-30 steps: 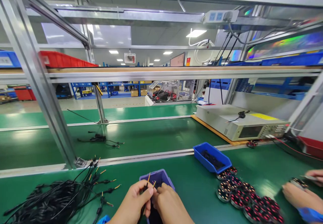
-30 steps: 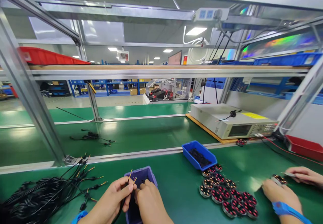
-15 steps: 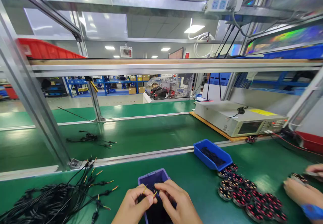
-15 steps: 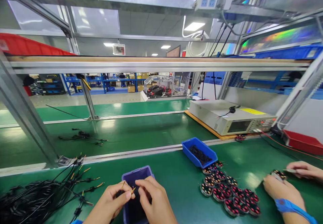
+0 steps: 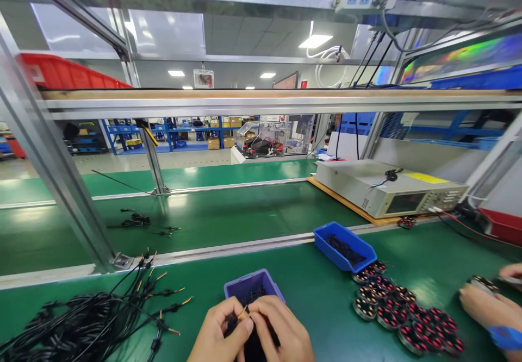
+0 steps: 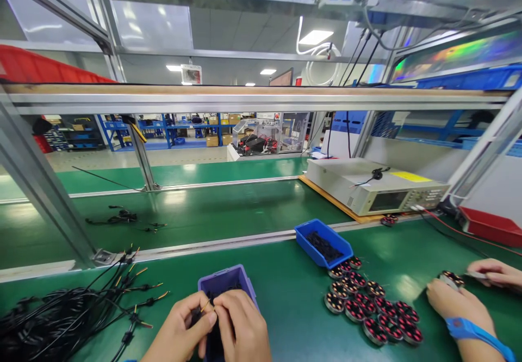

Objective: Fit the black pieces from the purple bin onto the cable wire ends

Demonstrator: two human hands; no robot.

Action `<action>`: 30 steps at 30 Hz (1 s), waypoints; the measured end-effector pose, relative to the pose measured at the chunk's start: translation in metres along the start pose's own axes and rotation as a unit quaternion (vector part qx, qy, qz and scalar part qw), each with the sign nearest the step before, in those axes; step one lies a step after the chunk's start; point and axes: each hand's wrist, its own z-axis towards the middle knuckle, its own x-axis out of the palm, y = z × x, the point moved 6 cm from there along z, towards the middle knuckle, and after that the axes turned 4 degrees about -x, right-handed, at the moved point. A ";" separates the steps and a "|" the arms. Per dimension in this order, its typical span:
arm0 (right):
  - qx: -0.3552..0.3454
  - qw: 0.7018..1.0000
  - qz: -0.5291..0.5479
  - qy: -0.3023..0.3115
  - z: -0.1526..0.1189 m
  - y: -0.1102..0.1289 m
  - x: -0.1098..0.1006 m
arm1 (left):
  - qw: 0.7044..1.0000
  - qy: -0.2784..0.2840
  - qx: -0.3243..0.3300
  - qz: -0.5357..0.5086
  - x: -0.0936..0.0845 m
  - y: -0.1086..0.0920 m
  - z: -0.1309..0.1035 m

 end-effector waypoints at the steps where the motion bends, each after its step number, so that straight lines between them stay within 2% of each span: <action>1: -0.016 1.000 -0.003 -0.012 0.000 0.003 0.000 | 1.000 -0.006 0.003 -0.011 -0.001 -0.001 0.000; 3: 0.013 0.999 0.036 -0.037 0.000 0.001 -0.001 | 0.999 -0.019 0.007 -0.026 -0.004 -0.006 0.000; 5: 0.083 0.990 0.092 -0.072 0.000 -0.007 -0.001 | 0.999 -0.024 0.000 -0.041 -0.007 -0.009 0.000; 8: 0.142 0.973 0.130 -0.124 -0.002 -0.012 -0.003 | 0.997 -0.012 -0.027 -0.073 -0.005 -0.007 0.000; 12: 0.126 0.974 0.111 -0.154 -0.002 -0.006 -0.009 | 0.995 0.014 -0.033 -0.089 0.003 -0.005 -0.002; 24: 0.100 0.985 0.106 -0.096 -0.002 -0.009 -0.011 | 0.995 0.016 -0.041 -0.089 0.006 -0.012 -0.007; 30: 0.102 0.983 0.102 -0.112 -0.001 -0.006 -0.012 | 0.995 0.015 -0.039 -0.087 0.005 -0.013 -0.007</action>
